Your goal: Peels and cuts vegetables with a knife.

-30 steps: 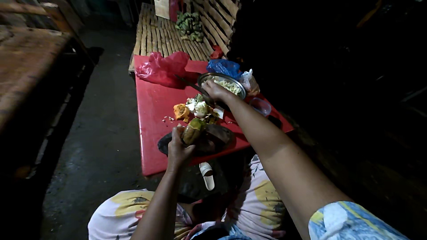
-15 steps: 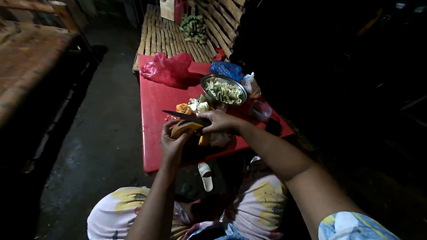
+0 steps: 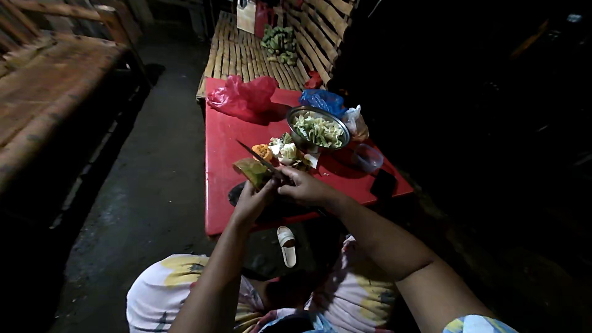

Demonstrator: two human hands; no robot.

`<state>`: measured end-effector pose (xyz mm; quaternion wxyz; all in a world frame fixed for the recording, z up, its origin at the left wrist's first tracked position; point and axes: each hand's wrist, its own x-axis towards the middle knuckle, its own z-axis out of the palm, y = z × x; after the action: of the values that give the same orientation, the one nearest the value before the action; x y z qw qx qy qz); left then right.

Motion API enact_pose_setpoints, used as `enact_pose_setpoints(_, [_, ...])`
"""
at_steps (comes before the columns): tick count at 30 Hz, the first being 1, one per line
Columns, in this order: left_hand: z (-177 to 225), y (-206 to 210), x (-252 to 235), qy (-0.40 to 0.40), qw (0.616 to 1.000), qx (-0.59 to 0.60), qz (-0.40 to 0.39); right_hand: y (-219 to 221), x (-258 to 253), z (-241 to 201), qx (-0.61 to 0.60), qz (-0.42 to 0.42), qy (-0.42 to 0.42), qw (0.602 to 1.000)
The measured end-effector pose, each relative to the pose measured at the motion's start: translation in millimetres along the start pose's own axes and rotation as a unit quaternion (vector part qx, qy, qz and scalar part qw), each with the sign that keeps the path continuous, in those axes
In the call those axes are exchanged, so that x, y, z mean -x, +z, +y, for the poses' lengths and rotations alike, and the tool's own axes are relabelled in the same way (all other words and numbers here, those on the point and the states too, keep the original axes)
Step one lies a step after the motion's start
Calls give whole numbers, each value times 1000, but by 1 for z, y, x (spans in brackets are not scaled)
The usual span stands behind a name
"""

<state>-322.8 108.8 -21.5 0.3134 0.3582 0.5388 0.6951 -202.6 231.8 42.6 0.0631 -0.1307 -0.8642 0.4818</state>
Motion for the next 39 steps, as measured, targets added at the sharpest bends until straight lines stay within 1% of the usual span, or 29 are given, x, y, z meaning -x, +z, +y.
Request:
enact_pose_setpoints(3, [-4, -7, -4, 7, 1000, 7, 5, -19, 3, -2, 25, -4, -24, 999])
enact_pose_setpoints(5, [3, -6, -2, -4, 1000, -10, -9, -30, 5, -1, 65, 2, -51, 997])
enact_pose_setpoints(7, [8, -1, -1, -17, 999, -37, -30, -39, 3, 1, 129, 15, -86, 988])
enact_pose_setpoints(9, [2, 3, -6, -17, 997, -45, -57, -43, 4, -6, 199, 25, -106, 974])
enact_pose_setpoints(12, [-4, 5, -9, -1, 994, -74, -84, -47, 4, -19, 310, 1, -105, 945])
enact_pose_setpoints(15, [2, 8, -1, 17, 993, -93, -66, -44, 5, -24, 379, -19, -86, 921])
enact_pose_setpoints(18, [3, 5, 3, 5, 996, -65, -60, -43, 2, -23, 411, -34, -87, 907])
enact_pose_setpoints(22, [-3, -1, -4, 2, 993, -41, -114, -47, -7, -21, 452, -47, -94, 886])
enact_pose_setpoints(24, [-2, -3, -4, -3, 991, -22, -133, -49, -10, -21, 453, -54, -101, 884])
enact_pose_setpoints(27, [-4, -7, -5, -13, 990, -13, -141, -52, -14, -22, 445, -75, -106, 886])
enact_pose_setpoints(29, [-2, -7, -4, -24, 989, -2, -144, -54, -15, -23, 434, -95, -97, 890])
enact_pose_setpoints(33, [1, -8, -4, -12, 988, 14, -151, -58, -15, -26, 427, -120, -76, 893])
enact_pose_setpoints(36, [1, -8, -5, -11, 989, -15, -149, -59, -16, -23, 453, -113, -79, 881])
enact_pose_setpoints(39, [-2, -8, -6, -8, 989, -24, -146, -56, -18, -20, 481, -83, -102, 867])
